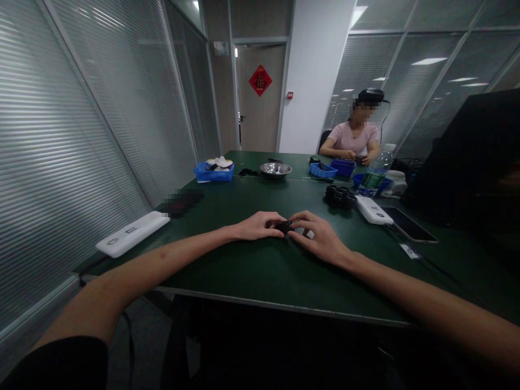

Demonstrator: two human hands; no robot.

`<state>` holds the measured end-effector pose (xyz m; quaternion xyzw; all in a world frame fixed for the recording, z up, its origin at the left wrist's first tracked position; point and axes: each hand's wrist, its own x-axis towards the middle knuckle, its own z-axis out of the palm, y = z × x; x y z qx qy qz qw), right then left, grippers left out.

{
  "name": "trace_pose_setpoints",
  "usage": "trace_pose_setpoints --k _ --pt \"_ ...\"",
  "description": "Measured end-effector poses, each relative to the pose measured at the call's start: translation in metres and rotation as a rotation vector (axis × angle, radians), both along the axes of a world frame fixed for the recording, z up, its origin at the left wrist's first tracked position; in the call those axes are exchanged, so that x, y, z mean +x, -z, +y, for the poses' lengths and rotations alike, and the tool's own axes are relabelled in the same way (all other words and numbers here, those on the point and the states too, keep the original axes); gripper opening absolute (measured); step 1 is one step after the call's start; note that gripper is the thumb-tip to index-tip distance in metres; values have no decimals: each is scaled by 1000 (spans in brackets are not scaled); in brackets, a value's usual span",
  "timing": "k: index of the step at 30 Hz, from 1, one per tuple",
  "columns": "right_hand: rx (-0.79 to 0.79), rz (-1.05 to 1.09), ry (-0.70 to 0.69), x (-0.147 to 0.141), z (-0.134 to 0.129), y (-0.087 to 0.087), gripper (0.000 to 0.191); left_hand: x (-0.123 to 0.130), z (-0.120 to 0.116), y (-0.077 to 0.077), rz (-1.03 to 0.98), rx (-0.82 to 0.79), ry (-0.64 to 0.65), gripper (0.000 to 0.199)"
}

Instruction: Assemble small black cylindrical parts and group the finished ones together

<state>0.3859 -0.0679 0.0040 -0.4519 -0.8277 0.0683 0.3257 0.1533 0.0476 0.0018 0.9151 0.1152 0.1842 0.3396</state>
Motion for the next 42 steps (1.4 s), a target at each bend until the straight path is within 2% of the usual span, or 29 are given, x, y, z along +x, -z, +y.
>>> trace_pose_setpoints --k 4,13,19,27,35,42 --pt "29 -19 21 0 2 0 23 0 0 0 8 12 -2 47" --pt "10 24 -38 5 6 3 17 -1 1 1 0 41 23 44" --pt "-9 22 25 2 3 0 27 -1 1 -1 9 52 43 46" --pt "-20 41 -10 3 3 -2 18 -2 1 -1 34 49 26 43" --pt "7 37 43 2 1 -2 25 -1 1 -2 28 33 26 45" --pt "9 33 14 5 3 0 15 -1 -1 -3 22 51 25 44"
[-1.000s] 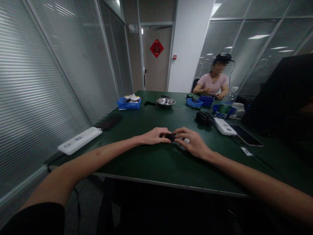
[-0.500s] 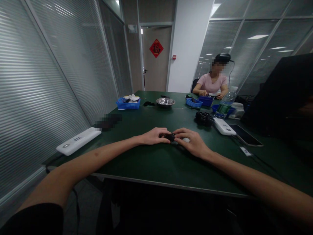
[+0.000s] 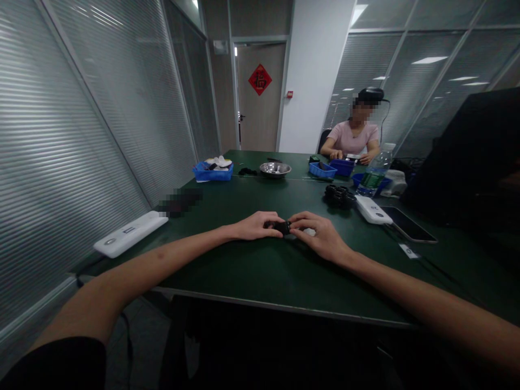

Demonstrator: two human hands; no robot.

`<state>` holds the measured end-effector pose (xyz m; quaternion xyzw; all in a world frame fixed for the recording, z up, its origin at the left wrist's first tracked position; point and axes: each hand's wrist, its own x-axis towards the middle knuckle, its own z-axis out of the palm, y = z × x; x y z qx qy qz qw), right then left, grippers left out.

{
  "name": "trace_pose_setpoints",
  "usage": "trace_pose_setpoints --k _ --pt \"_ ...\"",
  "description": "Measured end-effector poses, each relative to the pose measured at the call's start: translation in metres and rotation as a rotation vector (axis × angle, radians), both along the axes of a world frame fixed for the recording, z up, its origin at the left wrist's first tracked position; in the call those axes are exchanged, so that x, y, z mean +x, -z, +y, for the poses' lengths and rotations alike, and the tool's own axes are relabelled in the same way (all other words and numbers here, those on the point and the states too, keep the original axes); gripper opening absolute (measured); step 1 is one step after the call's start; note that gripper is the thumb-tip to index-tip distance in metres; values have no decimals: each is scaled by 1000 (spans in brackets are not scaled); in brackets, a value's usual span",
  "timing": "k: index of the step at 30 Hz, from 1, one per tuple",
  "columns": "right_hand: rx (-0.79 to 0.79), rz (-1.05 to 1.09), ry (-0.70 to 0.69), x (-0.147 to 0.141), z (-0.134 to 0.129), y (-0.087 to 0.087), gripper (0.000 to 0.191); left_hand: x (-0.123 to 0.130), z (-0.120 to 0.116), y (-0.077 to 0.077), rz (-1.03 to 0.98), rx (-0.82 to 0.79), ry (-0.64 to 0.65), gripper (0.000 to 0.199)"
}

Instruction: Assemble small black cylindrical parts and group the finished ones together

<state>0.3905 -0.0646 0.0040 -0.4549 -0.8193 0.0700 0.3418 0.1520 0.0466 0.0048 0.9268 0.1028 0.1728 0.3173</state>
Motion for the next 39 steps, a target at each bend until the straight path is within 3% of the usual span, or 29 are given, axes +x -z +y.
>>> trace_pose_setpoints --k 9,18,27,39 --pt "-16 27 29 -2 -1 0 20 0 1 0 10 -13 0 44" --pt "-54 104 -32 -2 -2 -2 11 0 2 2 -4 -6 -6 45" --pt "-71 85 50 -5 -2 0 25 1 2 2 5 1 -6 45" --pt "-38 57 -53 -4 -3 -1 25 0 3 3 -5 2 -4 45"
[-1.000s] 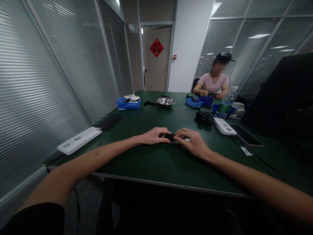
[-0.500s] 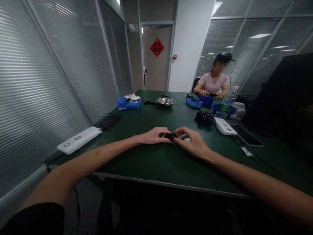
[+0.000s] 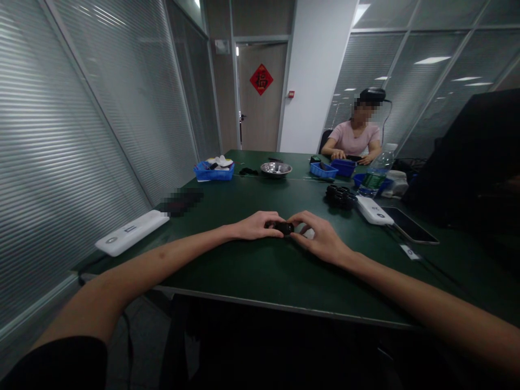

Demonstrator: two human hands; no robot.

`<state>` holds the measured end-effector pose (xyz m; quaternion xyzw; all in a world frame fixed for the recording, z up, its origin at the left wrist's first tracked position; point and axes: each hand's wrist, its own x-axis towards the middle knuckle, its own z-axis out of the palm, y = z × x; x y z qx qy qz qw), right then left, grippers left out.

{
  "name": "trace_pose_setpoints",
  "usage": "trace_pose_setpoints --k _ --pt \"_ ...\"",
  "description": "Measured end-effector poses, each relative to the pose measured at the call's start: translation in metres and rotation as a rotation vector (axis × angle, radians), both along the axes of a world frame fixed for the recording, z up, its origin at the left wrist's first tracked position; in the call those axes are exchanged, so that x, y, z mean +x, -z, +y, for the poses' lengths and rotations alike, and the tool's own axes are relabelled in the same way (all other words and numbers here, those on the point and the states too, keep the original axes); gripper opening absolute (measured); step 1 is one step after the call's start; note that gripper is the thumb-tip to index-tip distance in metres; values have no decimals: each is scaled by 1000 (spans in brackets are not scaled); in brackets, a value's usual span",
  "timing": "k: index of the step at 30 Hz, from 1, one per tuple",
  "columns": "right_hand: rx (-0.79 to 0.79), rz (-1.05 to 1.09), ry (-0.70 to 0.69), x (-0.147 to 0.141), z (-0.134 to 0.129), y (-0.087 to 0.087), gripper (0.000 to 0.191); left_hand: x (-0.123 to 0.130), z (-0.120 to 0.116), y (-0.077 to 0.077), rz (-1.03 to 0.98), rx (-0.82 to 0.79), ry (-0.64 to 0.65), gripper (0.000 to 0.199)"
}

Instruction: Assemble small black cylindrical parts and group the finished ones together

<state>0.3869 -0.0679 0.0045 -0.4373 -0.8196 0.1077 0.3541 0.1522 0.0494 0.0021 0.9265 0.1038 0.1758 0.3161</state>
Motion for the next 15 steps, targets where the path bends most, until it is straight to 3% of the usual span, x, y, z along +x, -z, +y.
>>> trace_pose_setpoints --k 5,15 --pt "-25 -31 90 -1 0 0 24 0 -1 -2 11 12 6 46" --pt "28 -31 -20 -1 0 -1 23 -1 3 3 11 -3 -5 44"
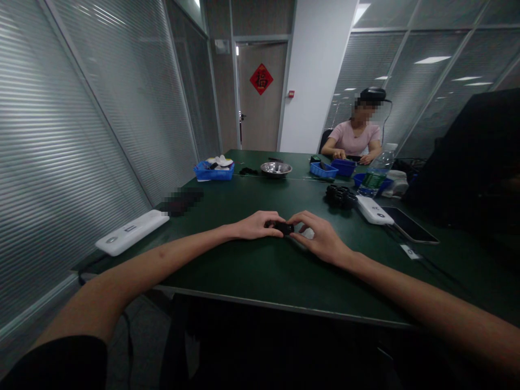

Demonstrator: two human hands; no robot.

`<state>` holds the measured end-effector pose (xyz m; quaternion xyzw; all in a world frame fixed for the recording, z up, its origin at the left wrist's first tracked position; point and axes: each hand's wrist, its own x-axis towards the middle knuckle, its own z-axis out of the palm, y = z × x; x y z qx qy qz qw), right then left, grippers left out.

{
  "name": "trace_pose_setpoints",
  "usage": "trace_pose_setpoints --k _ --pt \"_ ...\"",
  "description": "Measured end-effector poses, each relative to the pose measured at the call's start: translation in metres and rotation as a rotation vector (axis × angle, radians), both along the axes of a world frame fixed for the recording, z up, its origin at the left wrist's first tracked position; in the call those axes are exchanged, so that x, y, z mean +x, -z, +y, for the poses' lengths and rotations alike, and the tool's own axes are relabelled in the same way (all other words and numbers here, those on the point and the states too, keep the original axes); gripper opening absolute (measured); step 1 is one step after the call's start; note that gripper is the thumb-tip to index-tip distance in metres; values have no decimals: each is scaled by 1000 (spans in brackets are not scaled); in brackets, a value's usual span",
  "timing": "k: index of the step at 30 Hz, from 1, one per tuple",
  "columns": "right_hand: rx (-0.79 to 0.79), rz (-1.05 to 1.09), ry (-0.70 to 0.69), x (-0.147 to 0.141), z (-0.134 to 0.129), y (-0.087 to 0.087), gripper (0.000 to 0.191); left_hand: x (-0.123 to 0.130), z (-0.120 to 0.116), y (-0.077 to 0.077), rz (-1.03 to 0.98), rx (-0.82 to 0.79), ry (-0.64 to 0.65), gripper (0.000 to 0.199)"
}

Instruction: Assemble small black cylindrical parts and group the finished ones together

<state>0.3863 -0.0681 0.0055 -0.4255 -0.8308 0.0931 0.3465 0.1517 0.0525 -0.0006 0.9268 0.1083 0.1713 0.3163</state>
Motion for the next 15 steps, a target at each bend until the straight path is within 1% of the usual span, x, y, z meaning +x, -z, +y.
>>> trace_pose_setpoints --k 3,6,8,15 --pt "-20 7 38 -1 1 2 25 0 0 0 -4 -4 4 42" --pt "-60 -4 111 0 2 4 23 1 -1 -1 -19 -6 19 43" --pt "-74 -19 126 0 1 4 21 1 -2 -2 -23 -9 22 43" --pt "-22 1 17 -1 -1 1 22 0 -1 -2 -11 12 6 45"
